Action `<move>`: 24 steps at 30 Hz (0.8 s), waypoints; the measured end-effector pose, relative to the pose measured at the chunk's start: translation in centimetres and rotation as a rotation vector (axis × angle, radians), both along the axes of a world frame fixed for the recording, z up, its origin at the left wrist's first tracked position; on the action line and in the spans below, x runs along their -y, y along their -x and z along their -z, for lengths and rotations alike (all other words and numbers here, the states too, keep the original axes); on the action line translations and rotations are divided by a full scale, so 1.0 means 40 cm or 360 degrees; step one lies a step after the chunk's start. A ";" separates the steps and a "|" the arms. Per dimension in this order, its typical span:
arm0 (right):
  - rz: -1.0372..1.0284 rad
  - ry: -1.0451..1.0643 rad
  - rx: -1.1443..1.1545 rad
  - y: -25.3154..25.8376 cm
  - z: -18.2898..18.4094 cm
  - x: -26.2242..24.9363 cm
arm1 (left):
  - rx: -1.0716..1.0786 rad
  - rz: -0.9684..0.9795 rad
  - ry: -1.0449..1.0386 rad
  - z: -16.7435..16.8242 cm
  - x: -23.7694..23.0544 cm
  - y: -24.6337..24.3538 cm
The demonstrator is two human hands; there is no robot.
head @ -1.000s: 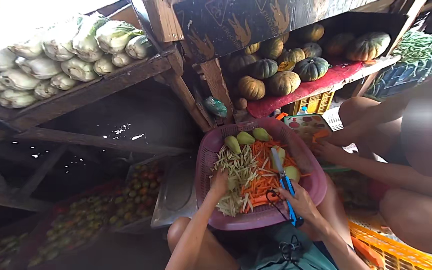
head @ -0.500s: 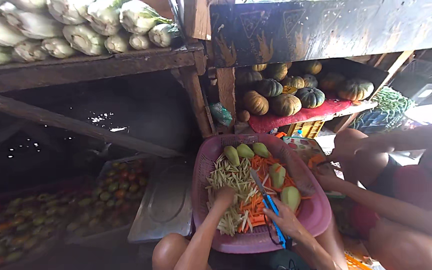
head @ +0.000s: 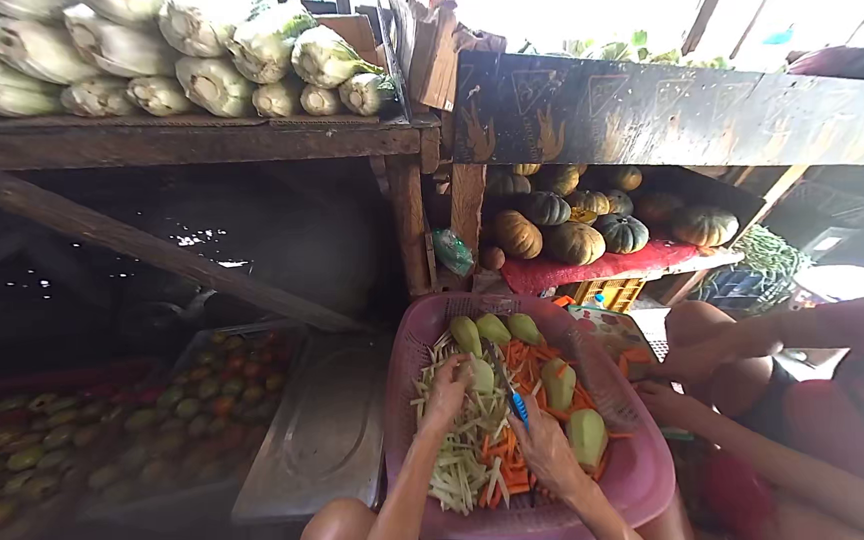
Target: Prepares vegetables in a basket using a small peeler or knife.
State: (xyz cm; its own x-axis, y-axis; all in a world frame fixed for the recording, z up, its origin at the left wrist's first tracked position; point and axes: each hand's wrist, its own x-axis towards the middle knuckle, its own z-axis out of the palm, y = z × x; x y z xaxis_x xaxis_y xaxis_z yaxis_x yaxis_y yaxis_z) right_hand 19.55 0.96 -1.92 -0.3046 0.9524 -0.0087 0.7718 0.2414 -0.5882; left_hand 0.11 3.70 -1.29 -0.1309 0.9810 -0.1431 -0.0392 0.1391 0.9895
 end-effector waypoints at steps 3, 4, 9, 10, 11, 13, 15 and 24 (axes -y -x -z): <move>0.0066 -0.0095 0.0331 0.019 -0.024 0.017 | -0.0204 -0.0032 -0.0042 0.003 0.000 0.002; 0.0070 -0.0027 0.0434 0.025 -0.039 0.017 | -0.0342 -0.0023 -0.0084 0.003 0.003 0.003; 0.0017 0.0134 0.0657 0.054 -0.088 0.007 | -0.1065 -0.0260 -0.0683 0.030 0.020 -0.012; 0.0025 0.0127 0.0656 0.060 -0.092 0.006 | -0.1108 -0.0307 -0.0770 0.038 0.019 -0.015; 0.0035 0.0131 0.0654 0.066 -0.096 0.005 | -0.1133 -0.0348 -0.0830 0.043 0.018 -0.017; 0.0056 0.0141 0.0664 0.075 -0.099 0.002 | -0.1138 -0.0446 -0.0933 0.045 0.018 -0.020; 0.0075 0.0125 0.0664 0.077 -0.080 0.002 | -0.1135 -0.0554 -0.0996 0.037 0.020 -0.022; 0.0062 0.0013 0.0402 0.064 -0.057 -0.005 | -0.1200 -0.0552 -0.0849 0.022 0.028 -0.017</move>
